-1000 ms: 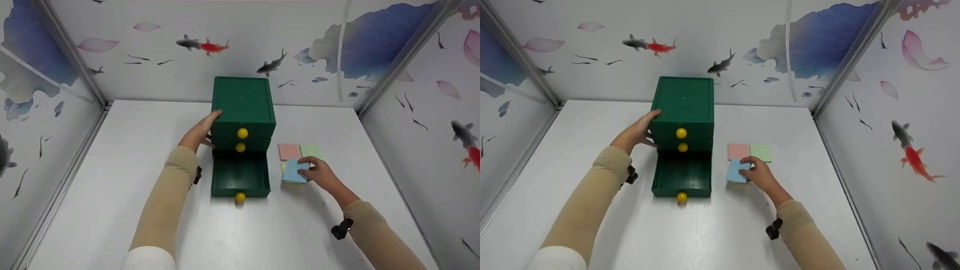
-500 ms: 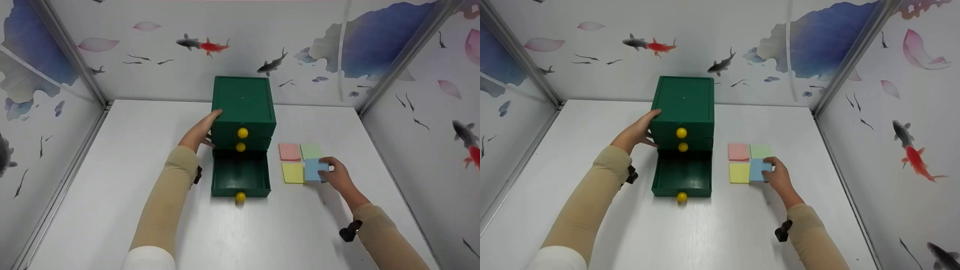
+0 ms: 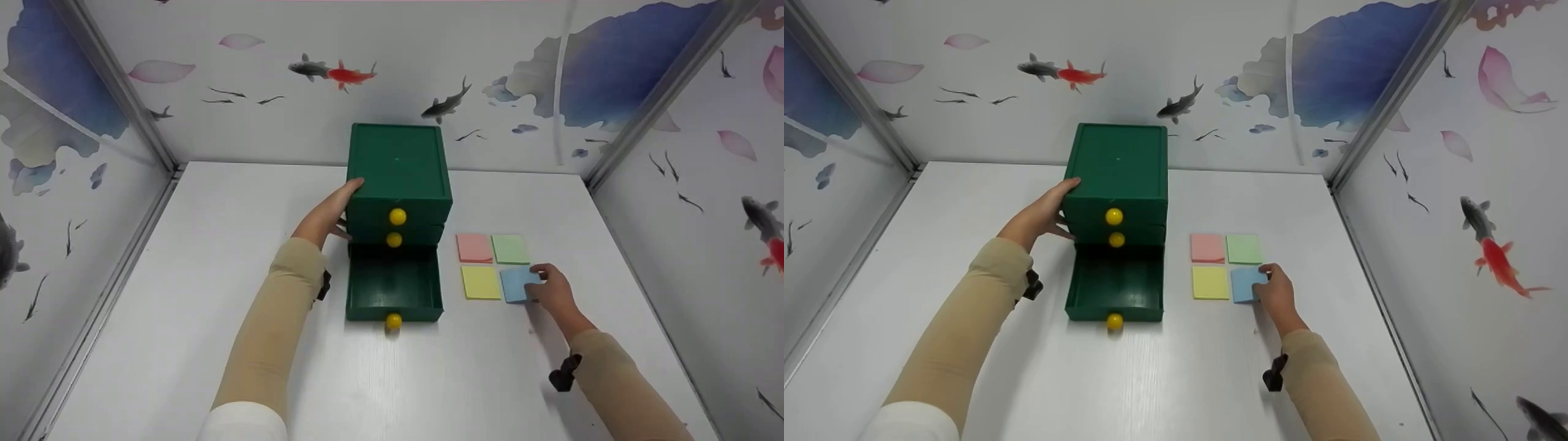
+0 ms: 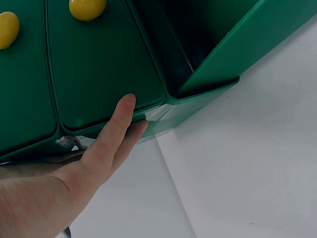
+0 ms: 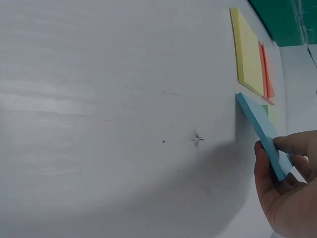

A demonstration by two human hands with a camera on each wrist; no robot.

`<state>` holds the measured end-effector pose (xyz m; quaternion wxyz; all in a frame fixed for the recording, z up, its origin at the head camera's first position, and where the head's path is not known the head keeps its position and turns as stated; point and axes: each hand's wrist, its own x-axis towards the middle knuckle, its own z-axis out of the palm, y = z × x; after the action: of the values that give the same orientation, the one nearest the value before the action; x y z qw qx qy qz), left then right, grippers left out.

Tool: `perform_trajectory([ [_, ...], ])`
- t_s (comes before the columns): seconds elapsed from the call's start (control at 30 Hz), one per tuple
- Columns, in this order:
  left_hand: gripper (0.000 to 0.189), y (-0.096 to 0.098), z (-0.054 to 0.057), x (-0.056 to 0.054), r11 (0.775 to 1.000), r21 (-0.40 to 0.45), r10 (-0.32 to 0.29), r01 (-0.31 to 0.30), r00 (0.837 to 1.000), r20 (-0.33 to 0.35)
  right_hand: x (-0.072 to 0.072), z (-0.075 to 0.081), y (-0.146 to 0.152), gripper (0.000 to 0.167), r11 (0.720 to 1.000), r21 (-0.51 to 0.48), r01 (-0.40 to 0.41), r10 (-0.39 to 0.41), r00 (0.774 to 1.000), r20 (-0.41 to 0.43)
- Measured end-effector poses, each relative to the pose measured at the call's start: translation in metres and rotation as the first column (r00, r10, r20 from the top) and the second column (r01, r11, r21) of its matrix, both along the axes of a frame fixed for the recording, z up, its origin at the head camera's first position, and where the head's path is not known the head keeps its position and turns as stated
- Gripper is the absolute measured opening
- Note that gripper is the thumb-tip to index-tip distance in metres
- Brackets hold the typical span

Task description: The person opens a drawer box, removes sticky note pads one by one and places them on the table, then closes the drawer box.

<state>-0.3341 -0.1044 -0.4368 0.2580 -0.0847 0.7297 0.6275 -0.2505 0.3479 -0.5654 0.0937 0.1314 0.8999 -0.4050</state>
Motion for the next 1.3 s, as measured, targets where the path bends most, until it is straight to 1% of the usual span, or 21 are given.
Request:
perform_trajectory([
  [0.1, 0.09, 0.0, 0.0, 0.0, 1.0, -0.003, 0.002, -0.002, 1.0, 0.001, 0.0, -0.004, -0.002, 0.055, 0.998, 0.064, 0.009, -0.011, 0.999, 0.036],
  [0.2, 0.089, 0.0, -0.001, 0.0, 1.0, -0.004, 0.006, -0.006, 1.0, 0.001, 0.002, -0.007, -0.005, 0.056, 0.99, 0.14, 0.0, -0.004, 1.0, 0.029],
  [0.33, 0.088, 0.0, -0.001, 0.0, 1.0, -0.005, 0.004, -0.004, 1.0, -0.001, 0.004, -0.01, -0.009, 0.055, 0.98, 0.2, 0.011, -0.013, 1.0, 0.009],
  [0.43, 0.089, 0.0, -0.001, -0.001, 1.0, -0.006, -0.002, 0.002, 1.0, 0.003, 0.006, -0.012, -0.012, 0.065, 0.973, 0.231, 0.004, -0.008, 1.0, 0.016],
  [0.5, 0.089, 0.0, -0.001, -0.001, 1.0, -0.004, -0.005, 0.005, 1.0, 0.006, 0.007, -0.014, -0.015, 0.074, 0.969, 0.248, -0.013, 0.008, 1.0, 0.019],
  [0.57, 0.089, 0.0, -0.002, -0.001, 1.0, -0.001, -0.005, 0.005, 1.0, 0.006, 0.008, -0.015, -0.017, 0.078, 0.963, 0.267, -0.032, 0.03, 0.999, 0.012],
  [0.67, 0.088, -0.001, -0.002, -0.002, 1.0, -0.001, -0.005, 0.005, 1.0, 0.005, 0.009, -0.016, -0.021, 0.079, 0.96, 0.277, -0.046, 0.048, 0.999, -0.002],
  [0.73, 0.088, -0.001, -0.002, -0.002, 1.0, -0.001, -0.005, 0.005, 1.0, 0.006, 0.01, -0.016, -0.023, 0.076, 0.961, 0.274, -0.043, 0.048, 0.999, -0.01],
  [0.97, 0.089, -0.001, -0.002, -0.002, 1.0, -0.013, -0.015, 0.015, 1.0, 0.004, 0.009, -0.017, -0.025, 0.074, 0.946, 0.321, -0.051, 0.068, 0.997, -0.042],
  [1.13, 0.089, -0.001, -0.002, -0.002, 1.0, -0.012, -0.016, 0.016, 1.0, 0.009, 0.007, -0.018, -0.025, 0.075, 0.947, 0.318, -0.05, 0.065, 0.997, -0.037],
  [1.3, 0.09, -0.001, -0.002, -0.002, 1.0, -0.004, -0.014, 0.014, 1.0, 0.021, 0.007, -0.015, -0.027, 0.075, 0.947, 0.317, -0.052, 0.062, 0.998, -0.022],
])
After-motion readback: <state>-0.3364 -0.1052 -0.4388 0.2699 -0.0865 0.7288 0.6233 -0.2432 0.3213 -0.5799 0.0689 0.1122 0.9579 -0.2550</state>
